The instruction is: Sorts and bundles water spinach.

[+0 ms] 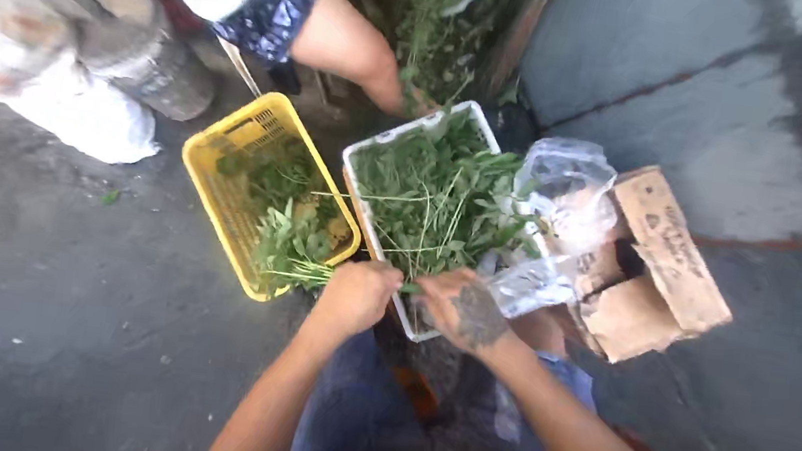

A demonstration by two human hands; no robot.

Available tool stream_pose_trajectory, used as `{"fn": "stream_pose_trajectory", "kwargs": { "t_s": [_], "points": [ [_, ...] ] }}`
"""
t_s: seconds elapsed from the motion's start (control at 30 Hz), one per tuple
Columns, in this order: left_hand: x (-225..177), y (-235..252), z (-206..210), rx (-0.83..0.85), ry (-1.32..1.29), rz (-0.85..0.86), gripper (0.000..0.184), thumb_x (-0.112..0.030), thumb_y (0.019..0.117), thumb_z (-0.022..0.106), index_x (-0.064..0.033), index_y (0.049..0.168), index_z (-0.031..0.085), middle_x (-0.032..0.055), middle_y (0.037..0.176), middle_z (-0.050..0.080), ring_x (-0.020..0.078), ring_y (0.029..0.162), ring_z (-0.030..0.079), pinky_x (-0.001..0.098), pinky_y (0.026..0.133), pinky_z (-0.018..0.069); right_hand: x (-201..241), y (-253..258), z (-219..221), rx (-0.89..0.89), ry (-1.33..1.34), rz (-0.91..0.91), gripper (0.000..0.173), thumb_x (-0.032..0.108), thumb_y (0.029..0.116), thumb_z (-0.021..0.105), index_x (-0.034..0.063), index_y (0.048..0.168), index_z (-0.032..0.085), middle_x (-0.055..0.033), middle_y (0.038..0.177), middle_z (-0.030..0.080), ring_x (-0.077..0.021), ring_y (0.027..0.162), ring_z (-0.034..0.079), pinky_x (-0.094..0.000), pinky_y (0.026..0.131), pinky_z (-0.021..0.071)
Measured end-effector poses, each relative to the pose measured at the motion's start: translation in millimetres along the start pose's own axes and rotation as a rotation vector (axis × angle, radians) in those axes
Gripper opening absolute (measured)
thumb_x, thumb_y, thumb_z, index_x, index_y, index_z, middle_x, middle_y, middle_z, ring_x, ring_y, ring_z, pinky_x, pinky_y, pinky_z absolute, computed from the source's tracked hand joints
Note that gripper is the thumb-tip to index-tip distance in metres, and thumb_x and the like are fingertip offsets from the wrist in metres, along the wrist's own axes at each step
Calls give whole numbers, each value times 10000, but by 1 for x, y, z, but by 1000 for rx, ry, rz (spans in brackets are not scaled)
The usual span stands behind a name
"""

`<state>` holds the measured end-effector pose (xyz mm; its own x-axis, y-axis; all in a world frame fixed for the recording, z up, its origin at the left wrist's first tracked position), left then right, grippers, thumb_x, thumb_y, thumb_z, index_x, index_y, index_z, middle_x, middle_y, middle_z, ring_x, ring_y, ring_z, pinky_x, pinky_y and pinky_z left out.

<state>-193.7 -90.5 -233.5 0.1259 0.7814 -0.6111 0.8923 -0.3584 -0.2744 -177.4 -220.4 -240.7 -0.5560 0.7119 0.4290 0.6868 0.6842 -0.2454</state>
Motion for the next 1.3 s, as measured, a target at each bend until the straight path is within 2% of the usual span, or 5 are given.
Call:
{"fn": "stream_pose_trajectory", "kwargs": {
  "t_s": [0.23,0.87,1.07,1.2,1.3],
  "points": [
    [-65,-36,10,-23,153,57,392,-388,1089,436,-207,1373,637,86,1170,726,268,1095,698,527,960,545,27,-63,-19,102,94,148,365,355,1079,464,66,1108,684,-151,998,734,-336,995,715,-561,931,538],
    [-151,-48,-4,-247,273,350,328,-441,1042,538,-272,1270,702,17,988,728,209,893,703,499,787,573,-13,-153,-63,-323,310,38,374,359,1076,480,82,1032,726,-84,880,717,-234,850,709,-504,802,581],
    [-164,-42,24,-115,458,345,244,-234,1064,512,-136,1168,709,94,1086,721,284,1074,686,506,944,535,-6,-150,-35,-162,261,154,452,411,1068,477,114,1386,599,-125,1160,724,-289,1049,712,-563,952,550],
    [-170,-57,14,-372,447,397,373,-159,974,595,-190,1343,634,73,1332,641,280,1309,557,520,1138,403,-24,-144,-9,-276,724,237,328,265,1075,460,52,1201,676,-49,885,670,-130,709,622,-338,677,557],
    [-122,-82,-5,-817,-119,162,190,-222,940,662,-93,1069,714,64,1057,700,197,1068,652,396,967,542,-35,-141,18,-271,1207,347,332,242,1091,412,30,1176,653,28,674,497,-94,516,455,-293,501,464]
  ]
}}
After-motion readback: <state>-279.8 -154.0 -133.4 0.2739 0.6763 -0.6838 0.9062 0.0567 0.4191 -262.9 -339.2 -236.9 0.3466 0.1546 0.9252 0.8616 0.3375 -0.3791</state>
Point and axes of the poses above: each hand's wrist, its own y-axis towards the middle knuckle, its own z-axis out of the palm, x = y × z, the point moved 9 cm from there along y, towards the middle knuckle
